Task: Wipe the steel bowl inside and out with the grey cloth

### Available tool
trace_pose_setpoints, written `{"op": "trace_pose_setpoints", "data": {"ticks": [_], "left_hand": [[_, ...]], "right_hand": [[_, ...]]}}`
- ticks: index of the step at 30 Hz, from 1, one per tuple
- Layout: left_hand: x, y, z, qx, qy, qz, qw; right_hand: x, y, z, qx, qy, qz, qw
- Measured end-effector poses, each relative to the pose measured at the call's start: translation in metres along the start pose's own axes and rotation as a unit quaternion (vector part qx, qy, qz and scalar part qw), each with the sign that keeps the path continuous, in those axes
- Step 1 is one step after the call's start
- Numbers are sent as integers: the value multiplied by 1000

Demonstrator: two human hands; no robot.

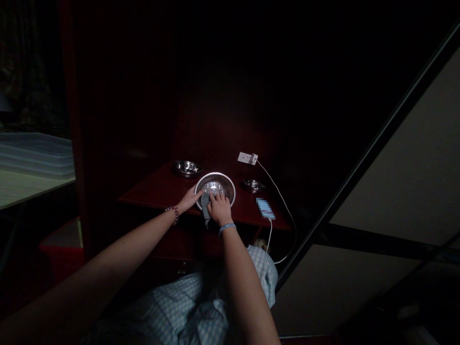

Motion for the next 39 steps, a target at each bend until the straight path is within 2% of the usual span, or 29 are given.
{"op": "trace_pose_setpoints", "data": {"ticks": [11,23,39], "left_hand": [[3,-1,-1,-21,22,-31,999],[1,-4,-2,-17,38,-8,999],[4,1,0,3,-2,10,1000]], "right_hand": [[-3,-1,-1,2,18,16,1000],[-5,0,1,-1,22,18,1000],[-5,1,0,-2,14,18,1000]]}}
Point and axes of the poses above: each hand's wrist, its own y-axis towards the middle knuckle, its own z-axis out of the palm, x = y × z, the point moved 6 cm from there along y, towards the middle knuckle, and after that the axes turned 4 degrees about -z, right-handed, at the moved point
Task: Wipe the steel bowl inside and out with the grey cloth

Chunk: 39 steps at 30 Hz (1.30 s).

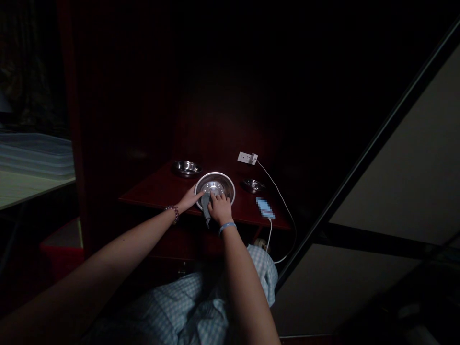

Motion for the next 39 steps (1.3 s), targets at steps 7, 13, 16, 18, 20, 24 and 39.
{"op": "trace_pose_setpoints", "data": {"ticks": [7,13,16,18,20,24,39], "left_hand": [[-6,-2,2,7,5,11,1000],[-8,-3,2,4,8,6,1000],[-7,-2,2,6,8,8,1000],[-6,-2,2,9,8,12,1000],[-5,-2,2,12,9,17,1000],[-4,-1,2,13,14,27,999],[-3,-4,0,-3,39,8,999]], "right_hand": [[1,-1,-1,10,-8,-7,1000],[2,-1,-1,14,-11,-11,1000],[2,-1,0,15,-14,-10,1000],[3,-1,0,17,-16,-10,1000],[3,-1,0,19,-17,-9,1000],[3,-1,0,20,-18,-6,1000],[4,-3,0,16,-5,-10,1000]]}}
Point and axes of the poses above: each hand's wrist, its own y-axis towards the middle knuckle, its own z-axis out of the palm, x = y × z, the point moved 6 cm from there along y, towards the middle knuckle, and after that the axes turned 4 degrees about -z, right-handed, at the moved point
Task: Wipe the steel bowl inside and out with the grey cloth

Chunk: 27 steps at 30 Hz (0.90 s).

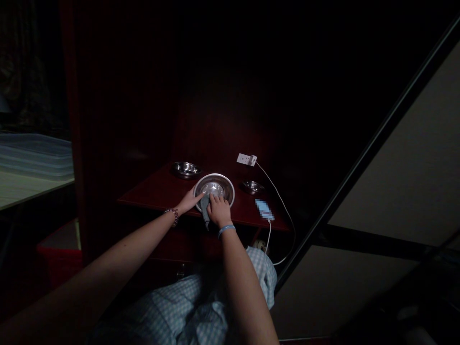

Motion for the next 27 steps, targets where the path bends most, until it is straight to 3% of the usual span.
{"op": "trace_pose_setpoints", "data": {"ticks": [10,27], "left_hand": [[3,2,-2,-13,-6,5,1000],[8,5,0,11,-31,16,999]], "right_hand": [[0,0,0,-11,0,-6,1000],[-3,2,3,-4,6,9,1000]]}}
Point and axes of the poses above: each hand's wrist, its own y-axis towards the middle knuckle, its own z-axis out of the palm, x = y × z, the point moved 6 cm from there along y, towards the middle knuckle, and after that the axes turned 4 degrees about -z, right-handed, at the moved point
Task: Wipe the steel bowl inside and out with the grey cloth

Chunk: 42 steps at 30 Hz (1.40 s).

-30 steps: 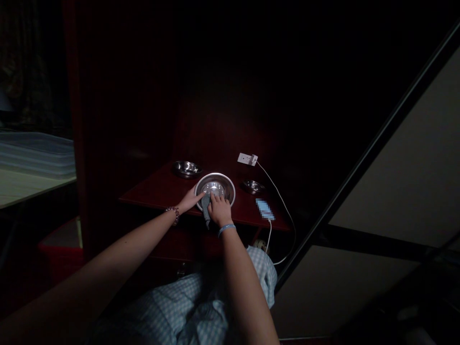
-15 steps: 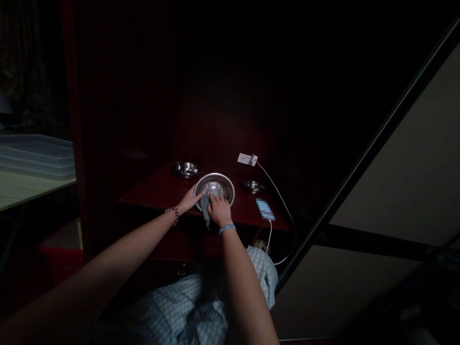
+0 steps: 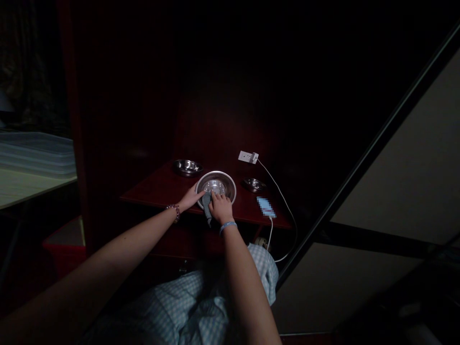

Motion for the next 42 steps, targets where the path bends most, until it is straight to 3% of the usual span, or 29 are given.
{"op": "trace_pose_setpoints", "data": {"ticks": [12,34,42], "left_hand": [[-6,-2,2,12,7,-5,1000],[-5,-4,-2,-16,41,-44,998],[-5,-2,-1,-5,23,-18,1000]], "right_hand": [[0,-2,0,4,-9,-1,1000],[2,-1,-2,-2,-2,-6,1000],[2,-1,-1,4,4,1,1000]]}}
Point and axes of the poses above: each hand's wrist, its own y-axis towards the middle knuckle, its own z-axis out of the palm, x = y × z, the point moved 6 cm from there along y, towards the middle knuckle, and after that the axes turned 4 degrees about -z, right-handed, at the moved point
